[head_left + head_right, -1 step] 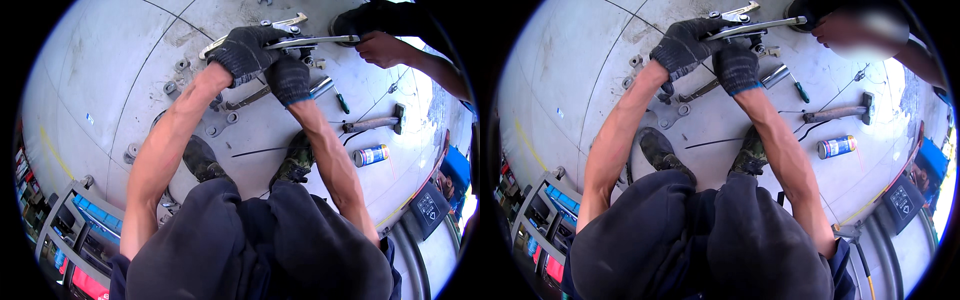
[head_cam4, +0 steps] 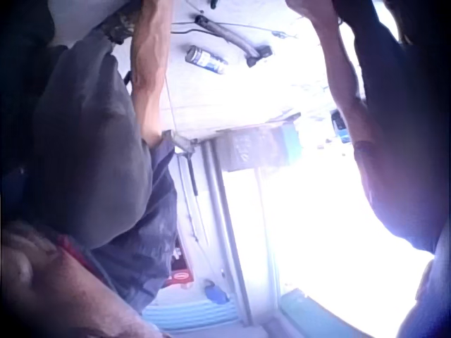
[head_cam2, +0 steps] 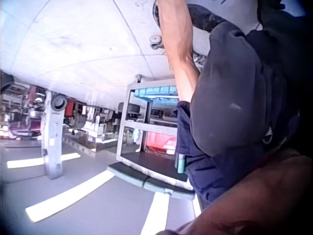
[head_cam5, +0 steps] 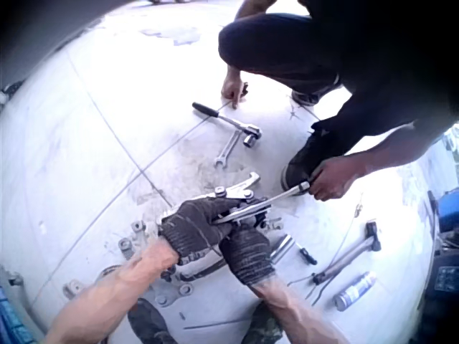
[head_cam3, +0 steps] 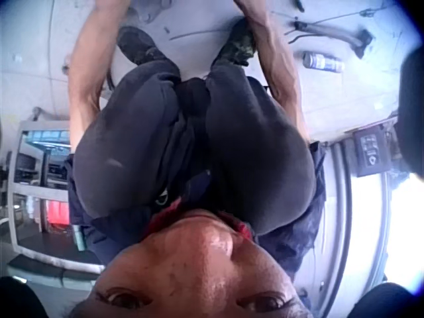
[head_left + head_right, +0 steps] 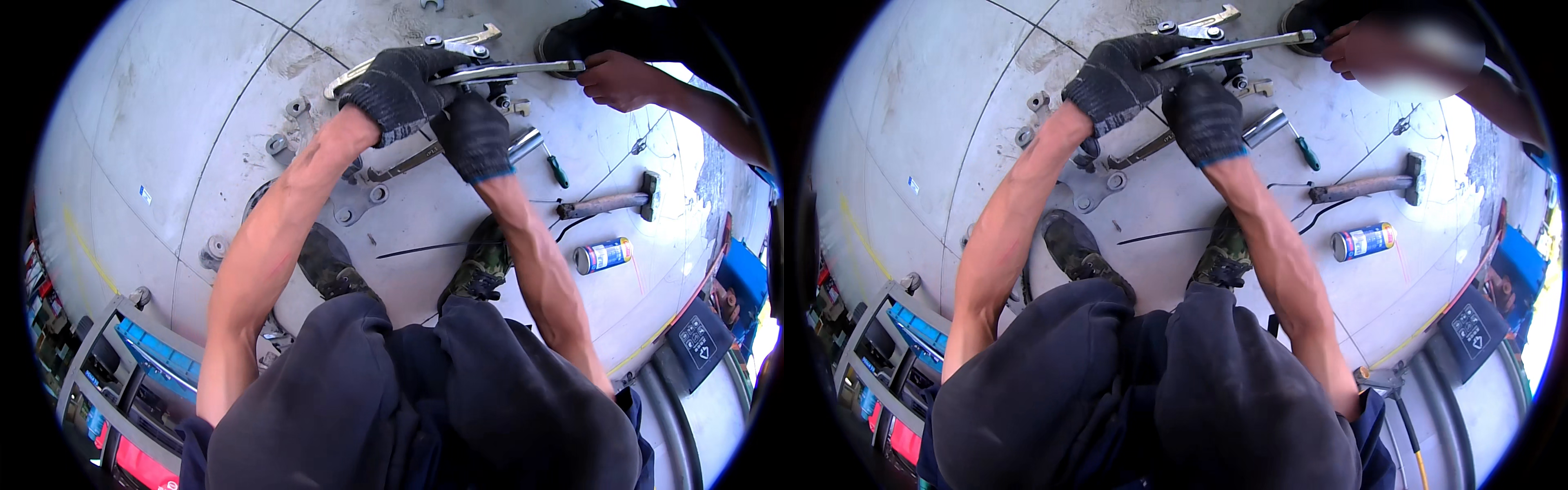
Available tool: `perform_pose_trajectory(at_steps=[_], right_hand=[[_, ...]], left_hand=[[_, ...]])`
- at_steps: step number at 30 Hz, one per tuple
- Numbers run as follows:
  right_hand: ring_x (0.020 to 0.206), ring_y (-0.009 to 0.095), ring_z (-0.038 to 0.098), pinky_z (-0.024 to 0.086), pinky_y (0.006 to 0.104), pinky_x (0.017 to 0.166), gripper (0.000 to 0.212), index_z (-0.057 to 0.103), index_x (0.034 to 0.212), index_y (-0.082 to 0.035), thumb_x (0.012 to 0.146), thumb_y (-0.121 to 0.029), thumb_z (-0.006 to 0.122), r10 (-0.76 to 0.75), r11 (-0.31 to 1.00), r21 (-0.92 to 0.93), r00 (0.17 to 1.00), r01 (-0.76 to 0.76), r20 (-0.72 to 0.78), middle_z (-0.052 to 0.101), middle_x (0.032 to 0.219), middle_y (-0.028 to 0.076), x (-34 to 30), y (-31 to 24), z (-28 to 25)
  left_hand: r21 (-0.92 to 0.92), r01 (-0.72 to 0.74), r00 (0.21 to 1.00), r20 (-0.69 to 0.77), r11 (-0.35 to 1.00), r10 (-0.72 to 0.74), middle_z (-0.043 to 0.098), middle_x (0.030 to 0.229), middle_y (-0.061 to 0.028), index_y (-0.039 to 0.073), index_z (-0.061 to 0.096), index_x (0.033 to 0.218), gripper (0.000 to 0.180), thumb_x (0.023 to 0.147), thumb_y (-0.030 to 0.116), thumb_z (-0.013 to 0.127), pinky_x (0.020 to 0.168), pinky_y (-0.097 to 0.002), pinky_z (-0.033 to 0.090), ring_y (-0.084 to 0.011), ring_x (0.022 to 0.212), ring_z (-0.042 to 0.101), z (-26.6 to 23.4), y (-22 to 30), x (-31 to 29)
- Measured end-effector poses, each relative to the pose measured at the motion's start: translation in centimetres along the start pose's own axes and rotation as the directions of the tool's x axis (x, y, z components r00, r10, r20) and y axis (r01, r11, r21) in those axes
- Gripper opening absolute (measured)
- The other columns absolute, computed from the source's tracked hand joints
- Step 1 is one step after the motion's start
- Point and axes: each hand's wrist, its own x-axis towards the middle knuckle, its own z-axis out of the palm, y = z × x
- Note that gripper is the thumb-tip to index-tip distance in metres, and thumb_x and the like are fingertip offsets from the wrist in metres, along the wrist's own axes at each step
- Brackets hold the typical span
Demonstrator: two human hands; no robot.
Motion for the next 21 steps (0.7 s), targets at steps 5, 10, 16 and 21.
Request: perform_pose_trajectory(at_steps=[5,10,16,21], right_hand=[[0.084,0.018,0.071,0.061,0.0292,0.069,0.032,0.062,0.120,0.007,0.093,-0.007,0.072,0.611,0.199,0.869,0.750,-0.454,0.252,0.071,0.100,0.014,-3.3,-2.3,-3.4],[0.087,0.018,0.072,0.060,0.0295,0.077,0.034,0.065,0.119,0.004,0.090,-0.009,0.076,0.599,0.271,0.894,0.790,-0.357,0.133,0.073,0.100,0.013,-2.5,-2.4,-3.6],[0.091,0.016,0.072,0.058,0.0296,0.084,0.031,0.069,0.116,0.000,0.088,-0.011,0.078,0.473,0.733,0.636,0.853,-0.244,-0.219,0.075,0.101,0.010,-3.0,-2.3,-2.9],[0.090,0.016,0.072,0.058,0.0296,0.084,0.030,0.070,0.116,0.000,0.088,-0.008,0.077,0.544,0.599,0.765,0.821,-0.236,-0.173,0.075,0.103,0.011,-3.3,-2.2,-2.2]], left_hand=[[0.077,-0.031,0.994,-0.098,0.997,0.038,0.073,0.110,-0.0157,0.013,0.071,0.122,0.041,0.082,0.017,0.075,0.089,-0.0388,0.056,-0.0320,0.098,0.071,0.3,-0.8,-1.7],[0.016,-0.158,0.968,-0.195,0.987,0.158,0.073,0.109,-0.0183,0.009,0.072,0.118,0.038,0.081,0.014,0.072,0.088,-0.0414,0.056,-0.0360,0.098,0.070,2.2,-0.4,-1.0],[-0.031,-0.109,0.966,-0.240,0.994,0.098,0.072,0.112,-0.0173,0.008,0.072,0.118,0.039,0.079,0.012,0.072,0.092,-0.0404,0.056,-0.0348,0.103,0.069,2.8,0.2,-1.6],[-0.088,-0.085,0.966,-0.252,0.992,0.061,0.072,0.112,-0.0178,0.008,0.072,0.118,0.041,0.078,0.012,0.073,0.091,-0.0416,0.056,-0.0353,0.102,0.069,3.4,0.1,-1.9]])
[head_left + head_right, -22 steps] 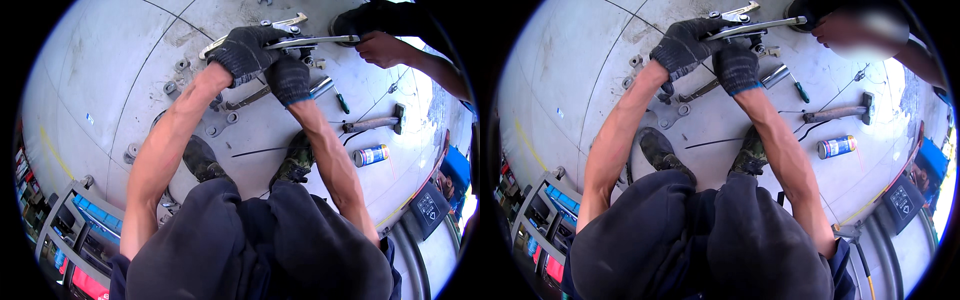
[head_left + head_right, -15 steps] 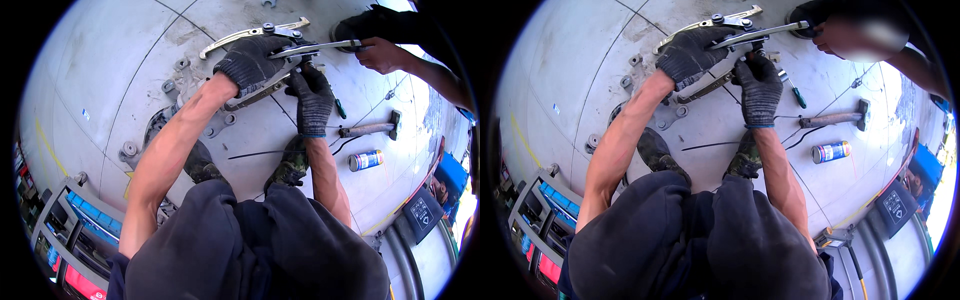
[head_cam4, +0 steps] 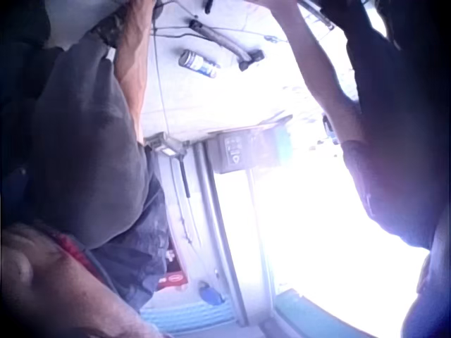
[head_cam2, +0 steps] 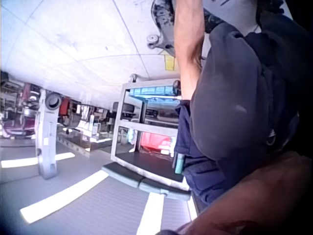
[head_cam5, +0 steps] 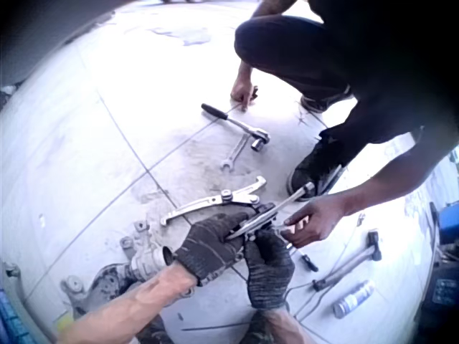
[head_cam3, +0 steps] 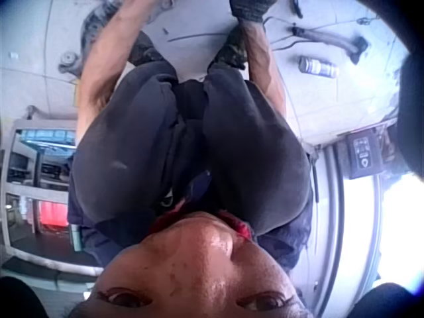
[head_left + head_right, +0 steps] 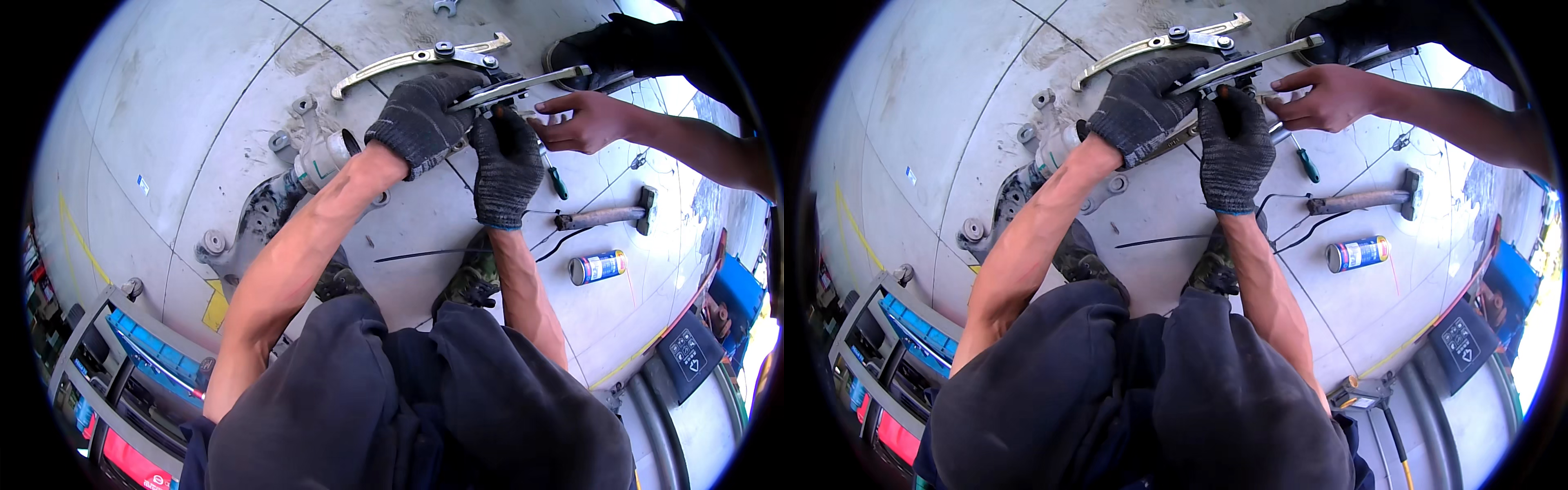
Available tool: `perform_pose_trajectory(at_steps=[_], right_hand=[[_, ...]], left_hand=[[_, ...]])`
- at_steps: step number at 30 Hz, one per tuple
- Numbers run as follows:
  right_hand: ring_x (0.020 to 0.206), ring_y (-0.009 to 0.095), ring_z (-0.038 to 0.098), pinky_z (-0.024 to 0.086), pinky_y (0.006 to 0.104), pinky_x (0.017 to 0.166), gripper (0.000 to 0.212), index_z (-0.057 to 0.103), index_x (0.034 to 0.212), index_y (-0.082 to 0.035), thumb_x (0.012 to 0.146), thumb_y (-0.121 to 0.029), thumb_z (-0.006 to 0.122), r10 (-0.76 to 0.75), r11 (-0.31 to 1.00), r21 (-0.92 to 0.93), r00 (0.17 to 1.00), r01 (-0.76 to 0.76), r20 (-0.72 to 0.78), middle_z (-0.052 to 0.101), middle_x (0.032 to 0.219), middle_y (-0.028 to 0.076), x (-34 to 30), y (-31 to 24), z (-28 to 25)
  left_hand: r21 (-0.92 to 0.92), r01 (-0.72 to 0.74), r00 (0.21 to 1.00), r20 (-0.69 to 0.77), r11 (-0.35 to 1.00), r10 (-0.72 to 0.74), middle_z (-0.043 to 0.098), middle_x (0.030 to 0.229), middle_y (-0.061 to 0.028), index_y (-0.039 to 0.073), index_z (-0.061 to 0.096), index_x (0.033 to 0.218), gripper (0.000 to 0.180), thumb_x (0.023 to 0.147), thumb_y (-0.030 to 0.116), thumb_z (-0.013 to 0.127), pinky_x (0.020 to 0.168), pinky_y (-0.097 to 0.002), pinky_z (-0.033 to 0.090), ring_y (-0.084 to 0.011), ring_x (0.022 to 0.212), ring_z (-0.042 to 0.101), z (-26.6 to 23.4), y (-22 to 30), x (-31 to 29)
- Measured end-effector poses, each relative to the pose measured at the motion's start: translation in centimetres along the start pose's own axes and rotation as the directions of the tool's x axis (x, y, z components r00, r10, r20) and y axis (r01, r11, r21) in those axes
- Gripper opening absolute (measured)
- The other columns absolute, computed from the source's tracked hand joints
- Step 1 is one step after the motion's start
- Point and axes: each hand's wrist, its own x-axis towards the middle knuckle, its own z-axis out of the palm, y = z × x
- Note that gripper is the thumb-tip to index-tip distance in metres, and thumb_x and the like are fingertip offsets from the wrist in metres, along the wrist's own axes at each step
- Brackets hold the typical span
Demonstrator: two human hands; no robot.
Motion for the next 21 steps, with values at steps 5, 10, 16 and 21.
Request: perform_pose_trajectory(at_steps=[5,10,16,21], right_hand=[[0.080,0.014,0.070,0.057,0.0295,0.070,0.022,0.069,0.114,0.002,0.096,-0.010,0.069,0.185,0.981,0.050,0.980,-0.189,0.077,0.072,0.091,0.011,-0.3,-0.7,-0.1],[0.073,0.016,0.068,0.055,0.0321,0.064,0.017,0.070,0.107,0.000,0.100,-0.009,0.057,0.174,0.985,-0.016,0.969,-0.174,0.174,0.072,0.088,0.011,0.7,-0.5,-1.2],[0.088,0.032,0.072,0.057,0.0411,0.079,0.037,0.068,0.119,-0.006,0.087,0.005,0.053,-0.119,0.724,-0.551,0.861,0.416,0.494,0.072,0.107,0.016,0.9,-1.1,-2.6],[0.094,0.034,0.071,0.057,0.0419,0.083,0.035,0.071,0.114,-0.008,0.086,0.003,0.054,-0.242,0.866,-0.370,0.930,0.336,0.278,0.072,0.105,0.017,1.4,-3.3,-2.2]], left_hand=[[0.011,0.045,0.999,0.021,0.999,-0.045,0.072,0.109,-0.0180,0.009,0.072,0.118,0.040,0.079,0.014,0.072,0.089,-0.0419,0.056,-0.0366,0.100,0.069,-0.1,0.1,-0.2],[0.011,0.053,0.998,0.021,0.999,-0.053,0.072,0.106,-0.0188,0.010,0.072,0.119,0.040,0.079,0.015,0.071,0.087,-0.0429,0.056,-0.0372,0.096,0.070,-0.4,0.5,0.0],[0.068,0.082,0.996,0.038,0.994,-0.085,0.073,0.106,-0.0179,0.010,0.072,0.119,0.039,0.080,0.018,0.073,0.087,-0.0422,0.056,-0.0356,0.096,0.070,-0.7,1.1,0.0],[0.064,0.033,0.999,0.019,0.997,-0.034,0.073,0.106,-0.0168,0.011,0.072,0.118,0.038,0.081,0.019,0.074,0.087,-0.0413,0.056,-0.0353,0.096,0.070,-0.4,1.2,0.2]])
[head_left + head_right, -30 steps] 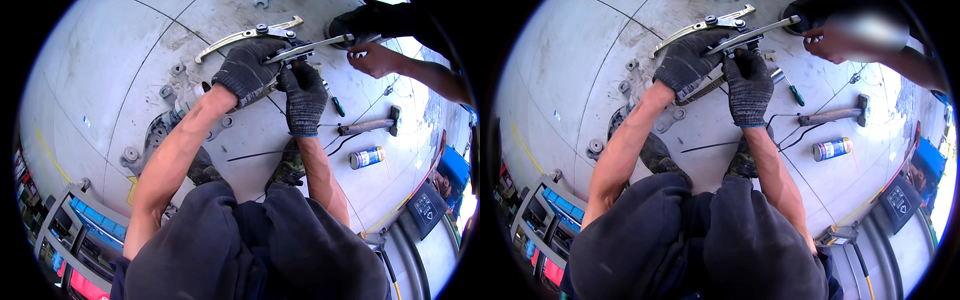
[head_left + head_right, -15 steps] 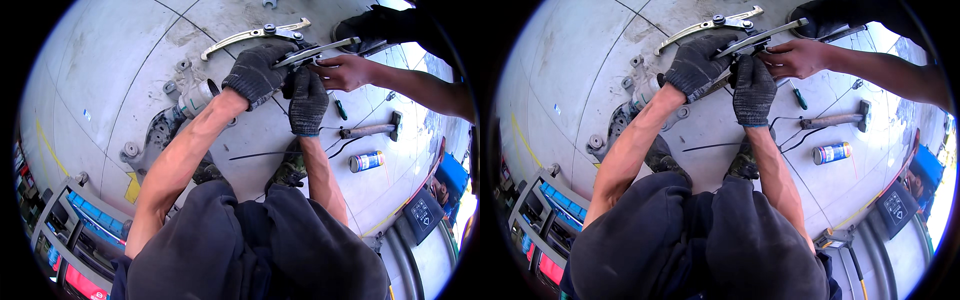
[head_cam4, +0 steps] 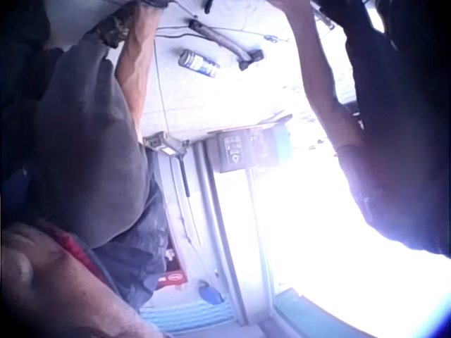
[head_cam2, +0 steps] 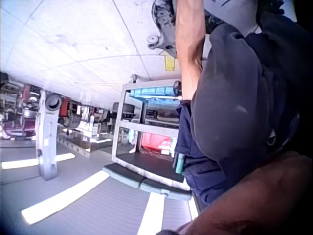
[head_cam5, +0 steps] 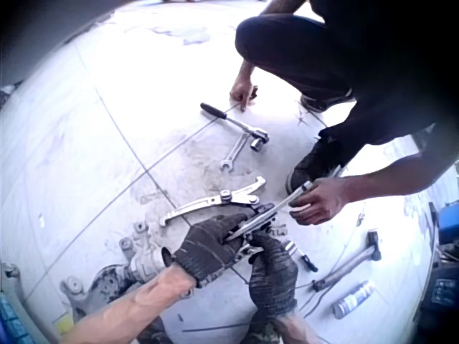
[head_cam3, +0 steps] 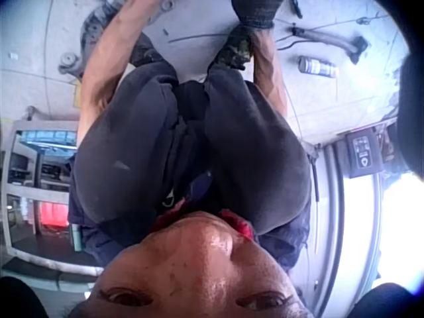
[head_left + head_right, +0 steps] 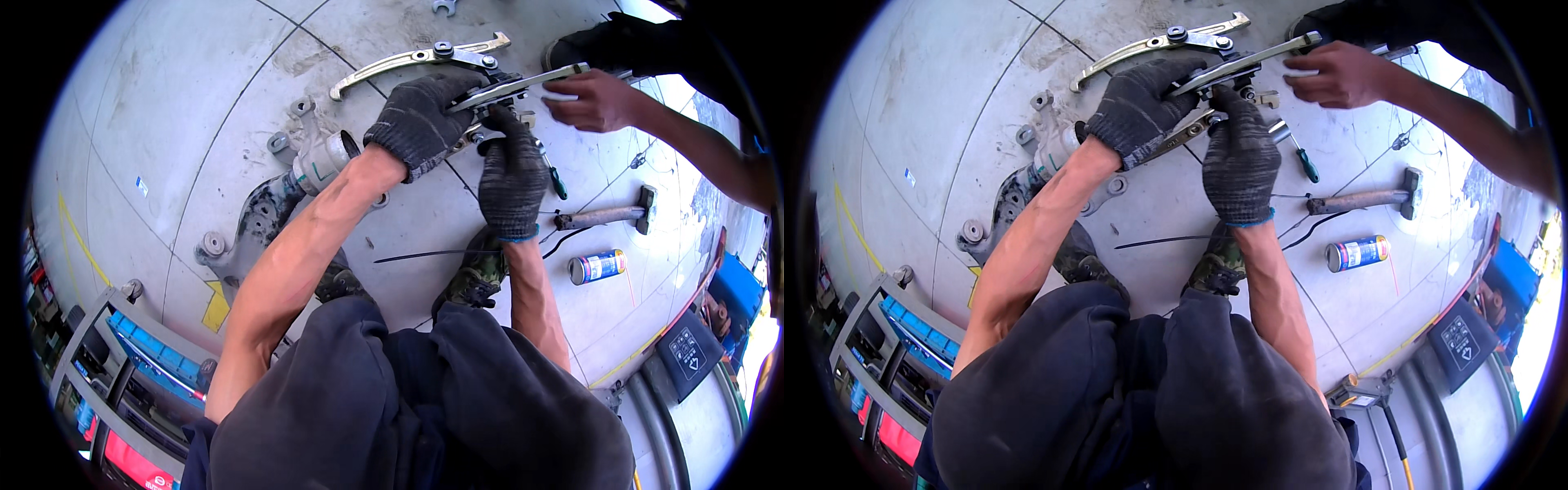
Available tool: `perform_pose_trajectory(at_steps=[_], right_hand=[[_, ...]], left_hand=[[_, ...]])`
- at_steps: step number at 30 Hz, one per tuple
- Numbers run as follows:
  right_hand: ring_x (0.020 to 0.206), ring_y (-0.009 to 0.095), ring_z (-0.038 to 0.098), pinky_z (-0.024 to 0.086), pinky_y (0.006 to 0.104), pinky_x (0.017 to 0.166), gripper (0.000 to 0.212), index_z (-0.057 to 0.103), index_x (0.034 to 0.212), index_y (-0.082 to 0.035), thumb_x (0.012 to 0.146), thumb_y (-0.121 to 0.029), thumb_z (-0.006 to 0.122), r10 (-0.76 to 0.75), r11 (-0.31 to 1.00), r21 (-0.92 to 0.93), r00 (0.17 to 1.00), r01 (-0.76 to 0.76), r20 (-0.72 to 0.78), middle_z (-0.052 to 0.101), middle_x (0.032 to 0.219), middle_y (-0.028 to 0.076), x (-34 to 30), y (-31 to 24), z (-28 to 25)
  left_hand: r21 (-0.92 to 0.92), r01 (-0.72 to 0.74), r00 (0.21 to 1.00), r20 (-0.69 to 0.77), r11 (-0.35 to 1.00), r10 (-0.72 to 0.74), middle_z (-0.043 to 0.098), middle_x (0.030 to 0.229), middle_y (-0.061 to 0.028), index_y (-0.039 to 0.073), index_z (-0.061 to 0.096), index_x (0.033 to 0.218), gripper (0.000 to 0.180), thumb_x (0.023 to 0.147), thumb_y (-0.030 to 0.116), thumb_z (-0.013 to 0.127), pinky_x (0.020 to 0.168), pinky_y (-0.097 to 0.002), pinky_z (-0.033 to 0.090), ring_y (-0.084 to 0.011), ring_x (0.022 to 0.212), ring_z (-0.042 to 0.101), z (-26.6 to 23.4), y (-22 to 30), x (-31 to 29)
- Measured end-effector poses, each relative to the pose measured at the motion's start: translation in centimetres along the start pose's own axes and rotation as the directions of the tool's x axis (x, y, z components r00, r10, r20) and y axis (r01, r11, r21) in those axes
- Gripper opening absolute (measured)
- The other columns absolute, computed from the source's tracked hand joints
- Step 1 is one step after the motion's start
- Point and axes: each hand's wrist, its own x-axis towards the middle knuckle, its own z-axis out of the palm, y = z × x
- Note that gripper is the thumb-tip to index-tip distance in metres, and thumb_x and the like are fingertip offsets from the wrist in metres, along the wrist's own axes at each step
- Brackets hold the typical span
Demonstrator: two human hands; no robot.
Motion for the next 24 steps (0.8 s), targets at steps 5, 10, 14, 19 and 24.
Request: perform_pose_trajectory(at_steps=[5,10,14,19,24], right_hand=[[0.096,0.035,0.070,0.056,0.0420,0.084,0.027,0.071,0.112,-0.005,0.089,-0.003,0.058,0.030,0.999,-0.048,0.994,-0.025,0.108,0.072,0.105,0.017,0.0,1.3,0.4],[0.088,0.035,0.071,0.057,0.0428,0.079,0.022,0.071,0.109,-0.003,0.091,-0.014,0.066,0.066,0.989,-0.146,0.976,-0.036,0.207,0.073,0.099,0.018,0.0,1.1,-0.1],[0.076,0.026,0.070,0.056,0.0375,0.071,0.027,0.070,0.107,-0.002,0.093,-0.025,0.071,0.334,0.907,0.205,0.925,-0.367,0.179,0.073,0.091,0.015,0.1,-0.4,0.5],[0.067,0.018,0.064,0.054,0.0332,0.065,0.028,0.068,0.106,0.001,0.096,-0.025,0.069,0.278,0.942,0.156,0.951,-0.298,0.138,0.072,0.087,0.012,0.8,1.6,0.5],[0.072,0.015,0.065,0.055,0.0309,0.070,0.031,0.069,0.108,0.001,0.096,-0.027,0.072,0.457,0.828,0.172,0.820,-0.533,0.344,0.072,0.088,0.011,1.4,1.1,0.2]], left_hand=[[-0.015,0.014,1.000,0.001,1.000,-0.014,0.073,0.107,-0.0167,0.011,0.072,0.119,0.038,0.081,0.018,0.073,0.088,-0.0413,0.056,-0.0354,0.098,0.070,-0.7,-0.7,-0.6],[-0.032,0.011,1.000,0.028,0.999,-0.011,0.072,0.115,-0.0171,0.010,0.068,0.127,0.045,0.083,0.012,0.075,0.093,-0.0402,0.055,-0.0331,0.104,0.071,-0.2,-0.2,-0.1],[0.071,0.029,0.997,0.071,0.997,-0.034,0.070,0.119,-0.0172,0.009,0.067,0.128,0.045,0.084,0.013,0.074,0.097,-0.0409,0.054,-0.0336,0.110,0.068,-0.6,-0.5,-0.6],[-0.036,0.040,0.997,0.070,0.999,-0.037,0.070,0.118,-0.0171,0.010,0.067,0.128,0.043,0.085,0.012,0.072,0.097,-0.0413,0.053,-0.0330,0.110,0.068,-0.4,-0.1,-0.3],[0.074,0.011,0.997,0.078,0.997,-0.017,0.072,0.114,-0.0162,0.009,0.069,0.124,0.038,0.086,0.012,0.072,0.093,-0.0390,0.054,-0.0319,0.106,0.069,-0.3,-1.2,-0.2]])
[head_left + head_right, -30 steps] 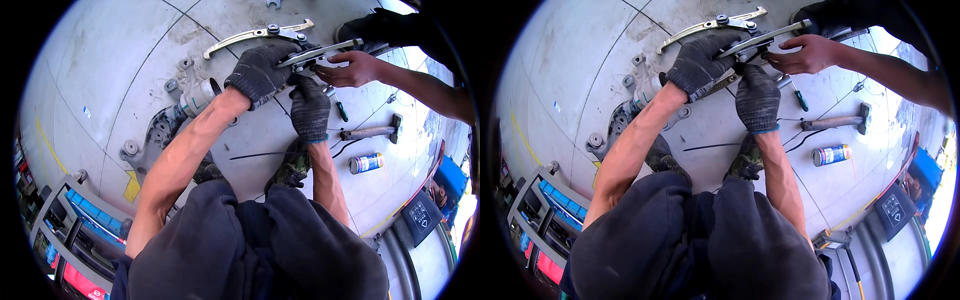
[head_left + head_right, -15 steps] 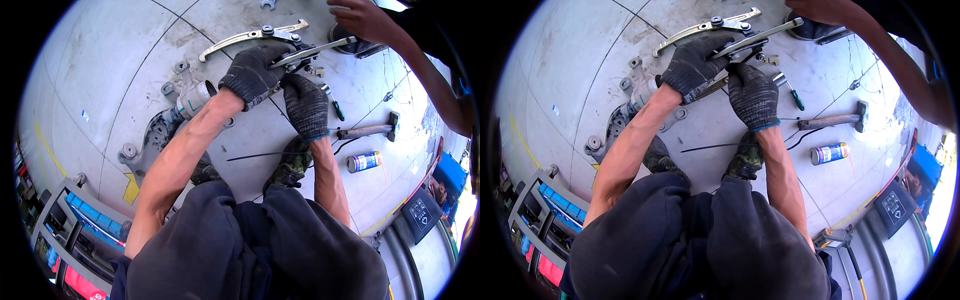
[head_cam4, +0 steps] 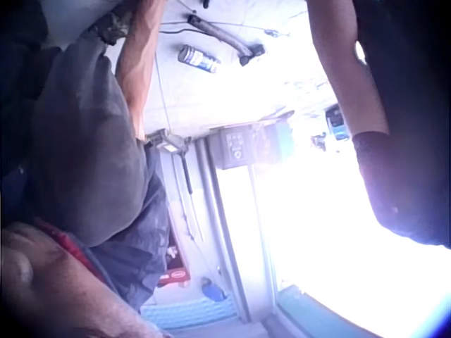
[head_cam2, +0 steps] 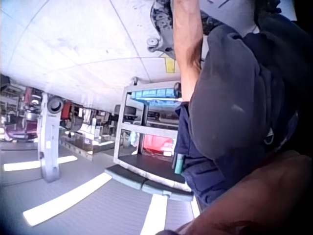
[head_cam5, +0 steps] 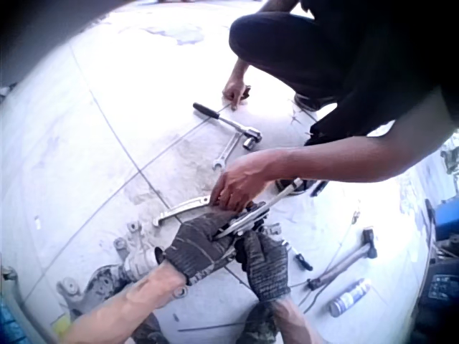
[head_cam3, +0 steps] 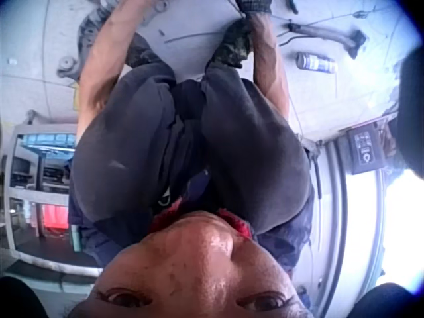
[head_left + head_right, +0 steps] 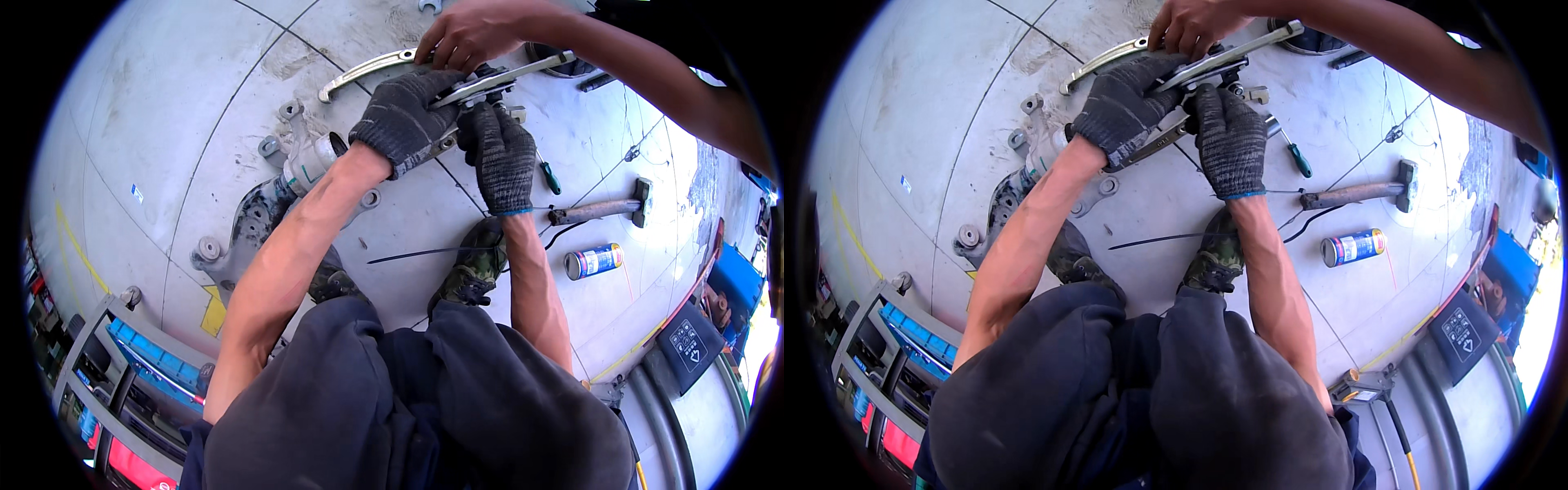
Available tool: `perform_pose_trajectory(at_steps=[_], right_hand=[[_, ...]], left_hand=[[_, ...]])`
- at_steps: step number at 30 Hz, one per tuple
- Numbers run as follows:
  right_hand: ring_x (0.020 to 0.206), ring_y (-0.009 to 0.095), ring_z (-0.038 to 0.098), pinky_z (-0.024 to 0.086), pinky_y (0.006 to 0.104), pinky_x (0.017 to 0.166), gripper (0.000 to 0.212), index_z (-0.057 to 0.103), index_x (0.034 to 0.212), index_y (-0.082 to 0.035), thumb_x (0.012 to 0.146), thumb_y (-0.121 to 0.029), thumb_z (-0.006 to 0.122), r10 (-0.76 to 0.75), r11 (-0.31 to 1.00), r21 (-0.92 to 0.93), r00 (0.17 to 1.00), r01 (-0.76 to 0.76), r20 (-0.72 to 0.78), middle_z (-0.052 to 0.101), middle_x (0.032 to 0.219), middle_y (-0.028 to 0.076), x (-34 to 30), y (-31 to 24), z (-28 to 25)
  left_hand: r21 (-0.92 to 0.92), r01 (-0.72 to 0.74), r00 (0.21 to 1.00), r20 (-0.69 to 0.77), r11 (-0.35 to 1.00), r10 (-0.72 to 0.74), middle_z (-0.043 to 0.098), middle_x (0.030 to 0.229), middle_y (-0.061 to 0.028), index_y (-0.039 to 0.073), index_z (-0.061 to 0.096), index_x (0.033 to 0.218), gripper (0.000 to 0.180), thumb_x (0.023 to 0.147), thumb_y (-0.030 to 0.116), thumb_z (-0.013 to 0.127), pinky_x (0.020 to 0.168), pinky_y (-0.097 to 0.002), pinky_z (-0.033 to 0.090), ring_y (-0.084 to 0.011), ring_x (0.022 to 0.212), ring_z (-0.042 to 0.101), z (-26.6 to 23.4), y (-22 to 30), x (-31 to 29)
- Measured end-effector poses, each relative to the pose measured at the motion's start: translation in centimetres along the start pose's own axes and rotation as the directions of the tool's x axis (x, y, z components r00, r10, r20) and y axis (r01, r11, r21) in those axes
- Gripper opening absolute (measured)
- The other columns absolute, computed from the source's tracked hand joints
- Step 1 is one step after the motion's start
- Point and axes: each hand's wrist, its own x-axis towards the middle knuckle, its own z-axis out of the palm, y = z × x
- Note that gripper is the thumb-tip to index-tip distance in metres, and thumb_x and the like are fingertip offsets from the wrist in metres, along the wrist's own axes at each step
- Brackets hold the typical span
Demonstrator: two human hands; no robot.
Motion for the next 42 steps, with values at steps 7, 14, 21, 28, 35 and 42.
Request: perform_pose_trajectory(at_steps=[7,14,21,28,35,42], right_hand=[[0.068,0.014,0.062,0.053,0.0302,0.063,0.032,0.070,0.111,0.002,0.100,-0.027,0.064,-0.129,0.988,-0.094,0.988,0.121,-0.088,0.071,0.085,0.010,0.2,0.1,-0.3],[0.067,0.017,0.065,0.053,0.0318,0.062,0.034,0.068,0.110,0.003,0.100,-0.029,0.063,-0.230,0.973,-0.009,0.968,0.230,-0.102,0.072,0.086,0.013,0.9,1.0,0.1],[0.070,0.031,0.070,0.054,0.0406,0.068,0.022,0.070,0.105,0.002,0.097,-0.018,0.066,-0.467,0.869,-0.262,0.869,0.419,-0.161,0.072,0.084,0.019,0.0,-0.2,0.8],[0.058,0.016,0.062,0.048,0.0312,0.053,0.032,0.070,0.105,0.000,0.101,-0.030,0.063,0.089,0.892,0.429,0.986,-0.143,0.143,0.070,0.078,0.009,0.8,-0.1,0.0],[0.069,0.020,0.069,0.055,0.0332,0.066,0.028,0.069,0.112,-0.003,0.092,-0.023,0.072,-0.187,0.972,-0.184,0.957,0.147,-0.222,0.075,0.091,0.012,-0.4,7.3,-2.0],[0.079,0.027,0.073,0.057,0.0379,0.072,0.037,0.070,0.110,-0.005,0.091,-0.036,0.072,-0.166,0.930,-0.358,0.963,0.081,-0.214,0.076,0.090,0.014,2.3,5.1,1.4]], left_hand=[[-0.027,0.028,0.999,0.035,0.999,-0.027,0.072,0.111,-0.0170,0.008,0.070,0.122,0.037,0.085,0.011,0.073,0.091,-0.0386,0.055,-0.0313,0.101,0.070,-0.7,0.7,0.2],[-0.018,0.017,1.000,0.019,1.000,-0.017,0.073,0.110,-0.0164,0.008,0.069,0.124,0.037,0.088,0.015,0.072,0.091,-0.0402,0.055,-0.0335,0.102,0.070,0.1,0.5,0.1],[0.036,-0.019,1.000,-0.018,0.999,0.019,0.072,0.111,-0.0163,0.012,0.070,0.123,0.039,0.085,0.017,0.072,0.089,-0.0415,0.056,-0.0337,0.102,0.069,0.1,0.2,0.1],[0.103,-0.140,0.990,0.030,0.985,0.138,0.072,0.109,-0.0170,0.012,0.068,0.125,0.040,0.086,0.020,0.072,0.087,-0.0423,0.056,-0.0347,0.099,0.069,-0.1,-0.9,1.1],[0.131,-0.140,0.990,-0.003,0.982,0.141,0.070,0.115,-0.0158,0.012,0.067,0.127,0.042,0.087,0.024,0.074,0.089,-0.0422,0.055,-0.0353,0.102,0.068,0.9,-0.9,2.0],[0.160,0.078,0.974,-0.223,0.984,-0.041,0.069,0.121,-0.0132,0.013,0.066,0.130,0.045,0.086,0.017,0.076,0.096,-0.0362,0.053,-0.0285,0.110,0.068,-1.6,-2.0,-1.2]])
